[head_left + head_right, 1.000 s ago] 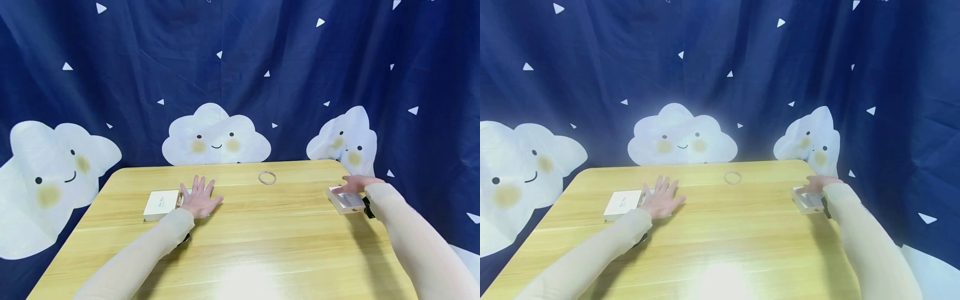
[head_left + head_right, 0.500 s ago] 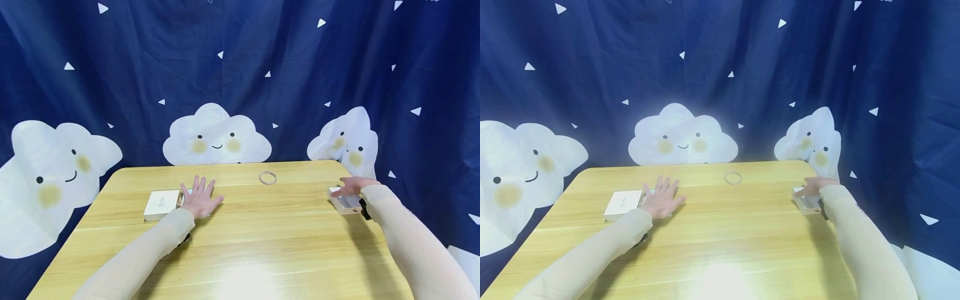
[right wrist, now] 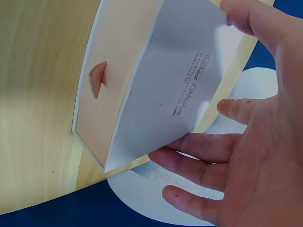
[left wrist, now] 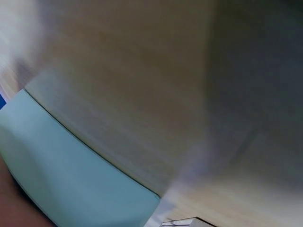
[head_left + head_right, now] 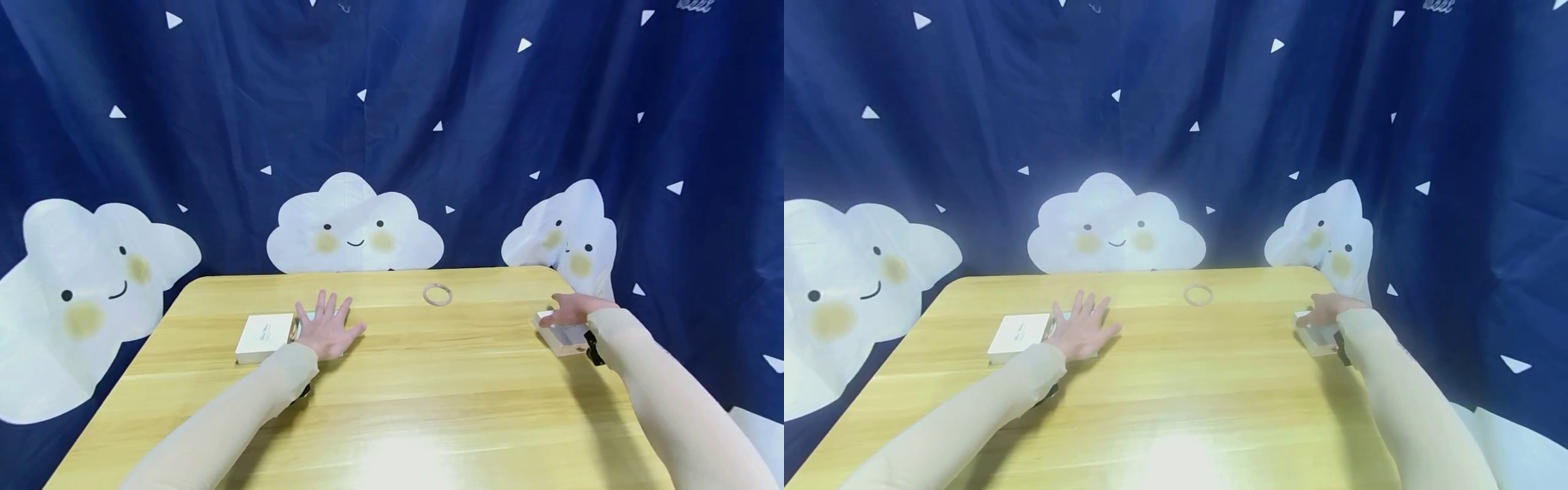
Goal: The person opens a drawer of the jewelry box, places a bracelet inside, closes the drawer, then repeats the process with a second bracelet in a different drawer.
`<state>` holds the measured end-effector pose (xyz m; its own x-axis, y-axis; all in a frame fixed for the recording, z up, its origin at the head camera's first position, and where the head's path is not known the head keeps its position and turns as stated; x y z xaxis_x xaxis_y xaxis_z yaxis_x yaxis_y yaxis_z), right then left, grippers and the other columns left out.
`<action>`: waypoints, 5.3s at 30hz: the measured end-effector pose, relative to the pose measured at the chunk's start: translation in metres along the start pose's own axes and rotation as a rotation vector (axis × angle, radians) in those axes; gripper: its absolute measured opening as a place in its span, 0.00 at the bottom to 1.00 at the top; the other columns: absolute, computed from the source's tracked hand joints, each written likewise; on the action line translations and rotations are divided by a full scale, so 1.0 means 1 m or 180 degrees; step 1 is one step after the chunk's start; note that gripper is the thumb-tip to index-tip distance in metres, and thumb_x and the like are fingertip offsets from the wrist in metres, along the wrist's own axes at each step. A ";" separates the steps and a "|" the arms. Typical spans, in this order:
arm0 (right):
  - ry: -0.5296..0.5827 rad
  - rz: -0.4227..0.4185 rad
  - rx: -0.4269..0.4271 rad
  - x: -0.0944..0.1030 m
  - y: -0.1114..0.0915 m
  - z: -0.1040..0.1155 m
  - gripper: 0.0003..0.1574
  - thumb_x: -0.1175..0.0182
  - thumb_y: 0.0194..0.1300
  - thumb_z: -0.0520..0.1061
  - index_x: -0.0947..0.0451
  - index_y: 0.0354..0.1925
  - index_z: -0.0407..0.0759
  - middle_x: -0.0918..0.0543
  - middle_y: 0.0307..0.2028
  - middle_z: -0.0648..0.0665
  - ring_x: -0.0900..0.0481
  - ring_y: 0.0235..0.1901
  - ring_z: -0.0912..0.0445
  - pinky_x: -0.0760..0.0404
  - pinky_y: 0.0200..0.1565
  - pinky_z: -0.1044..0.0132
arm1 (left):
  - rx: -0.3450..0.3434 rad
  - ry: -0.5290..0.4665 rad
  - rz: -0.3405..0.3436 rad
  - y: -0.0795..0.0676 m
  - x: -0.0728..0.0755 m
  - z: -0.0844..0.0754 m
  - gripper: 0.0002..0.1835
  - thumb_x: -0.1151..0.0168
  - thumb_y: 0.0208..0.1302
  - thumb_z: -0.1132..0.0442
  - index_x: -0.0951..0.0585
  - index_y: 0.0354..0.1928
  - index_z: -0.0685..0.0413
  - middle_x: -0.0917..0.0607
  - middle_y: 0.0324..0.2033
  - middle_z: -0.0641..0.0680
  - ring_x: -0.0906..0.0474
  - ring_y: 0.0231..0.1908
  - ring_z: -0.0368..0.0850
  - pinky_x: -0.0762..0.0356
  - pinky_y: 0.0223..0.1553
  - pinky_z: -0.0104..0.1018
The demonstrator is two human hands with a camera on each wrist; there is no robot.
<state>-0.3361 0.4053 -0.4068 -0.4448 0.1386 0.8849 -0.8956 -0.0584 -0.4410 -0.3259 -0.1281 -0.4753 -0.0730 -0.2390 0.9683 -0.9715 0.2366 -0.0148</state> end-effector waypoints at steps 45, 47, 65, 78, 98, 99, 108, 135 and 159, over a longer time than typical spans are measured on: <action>-0.0758 -0.0254 0.0525 0.016 -0.002 0.118 0.66 0.34 0.55 0.72 0.48 0.78 0.44 0.18 0.52 0.41 0.21 0.42 0.52 0.21 0.46 0.48 | -0.0004 0.0050 0.0004 -0.002 0.001 0.000 0.43 0.60 0.72 0.31 0.48 0.81 0.45 0.50 0.79 0.65 0.71 0.79 0.64 0.81 0.63 0.81; -0.0770 -0.0253 0.0576 0.015 -0.002 0.125 0.66 0.33 0.55 0.71 0.48 0.79 0.44 0.18 0.51 0.42 0.21 0.41 0.53 0.20 0.45 0.51 | -0.0013 0.0023 -0.0005 -0.002 0.001 0.000 0.43 0.60 0.73 0.31 0.47 0.81 0.46 0.50 0.79 0.65 0.71 0.79 0.64 0.81 0.63 0.81; -0.1265 -0.0530 0.1127 0.015 -0.003 0.189 0.64 0.29 0.51 0.69 0.43 0.77 0.46 0.17 0.42 0.49 0.21 0.41 0.55 0.28 0.56 0.42 | 0.0038 0.0055 0.0047 -0.004 0.002 -0.003 0.43 0.60 0.72 0.30 0.48 0.81 0.45 0.52 0.79 0.65 0.72 0.79 0.63 0.82 0.64 0.80; -0.1430 -0.0532 0.1432 0.013 -0.001 0.227 0.58 0.26 0.49 0.63 0.39 0.73 0.53 0.19 0.33 0.53 0.23 0.32 0.59 0.25 0.41 0.58 | 0.0058 0.0070 0.0009 -0.002 0.000 -0.003 0.44 0.61 0.71 0.28 0.47 0.81 0.44 0.51 0.79 0.64 0.72 0.79 0.63 0.84 0.64 0.79; -0.1789 -0.0447 0.1580 0.003 0.010 0.272 0.68 0.23 0.43 0.61 0.44 0.77 0.54 0.21 0.38 0.52 0.24 0.36 0.58 0.21 0.39 0.63 | 0.0082 0.0092 0.0017 -0.003 0.002 -0.003 0.44 0.60 0.71 0.28 0.47 0.81 0.44 0.50 0.79 0.64 0.71 0.79 0.63 0.82 0.64 0.80; -0.1825 -0.0447 0.1586 0.002 0.010 0.274 0.68 0.23 0.43 0.61 0.44 0.77 0.54 0.20 0.38 0.52 0.24 0.37 0.58 0.22 0.41 0.62 | 0.0084 0.0101 0.0014 -0.003 0.001 -0.003 0.44 0.60 0.71 0.28 0.47 0.81 0.43 0.50 0.79 0.64 0.71 0.79 0.62 0.81 0.64 0.80; -0.2022 -0.0423 0.1595 -0.007 0.015 0.290 0.69 0.22 0.41 0.62 0.43 0.77 0.56 0.17 0.46 0.52 0.23 0.52 0.55 0.26 0.58 0.55 | 0.0116 0.0102 0.0014 -0.001 -0.002 -0.001 0.44 0.60 0.71 0.28 0.47 0.81 0.43 0.51 0.79 0.63 0.72 0.79 0.62 0.82 0.64 0.80; -0.1835 -0.0261 0.1465 -0.018 0.025 0.310 0.70 0.21 0.44 0.60 0.48 0.79 0.63 0.19 0.57 0.50 0.25 0.58 0.52 0.27 0.61 0.51 | 0.0094 0.0145 -0.0029 0.000 -0.001 -0.004 0.44 0.61 0.71 0.28 0.46 0.80 0.44 0.49 0.79 0.63 0.69 0.79 0.63 0.83 0.64 0.79; -0.1341 -0.0233 0.1622 -0.019 0.018 0.293 0.72 0.20 0.47 0.58 0.52 0.80 0.63 0.31 0.73 0.52 0.34 0.71 0.51 0.41 0.72 0.41 | 0.0113 0.0139 0.0267 0.004 0.004 -0.003 0.47 0.62 0.69 0.26 0.48 0.81 0.45 0.48 0.79 0.64 0.71 0.79 0.64 0.80 0.61 0.83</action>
<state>-0.3467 0.1122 -0.3881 -0.2557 -0.2324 0.9384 -0.7701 -0.5378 -0.3431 -0.3290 -0.1255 -0.4712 -0.1452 -0.1784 0.9732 -0.9698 0.2204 -0.1043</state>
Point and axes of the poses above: each hand's wrist, its own y-axis towards the middle knuckle, its own x-axis out of the back of the hand, z = x × y, the point moved 2 cm from there along y, towards the middle knuckle
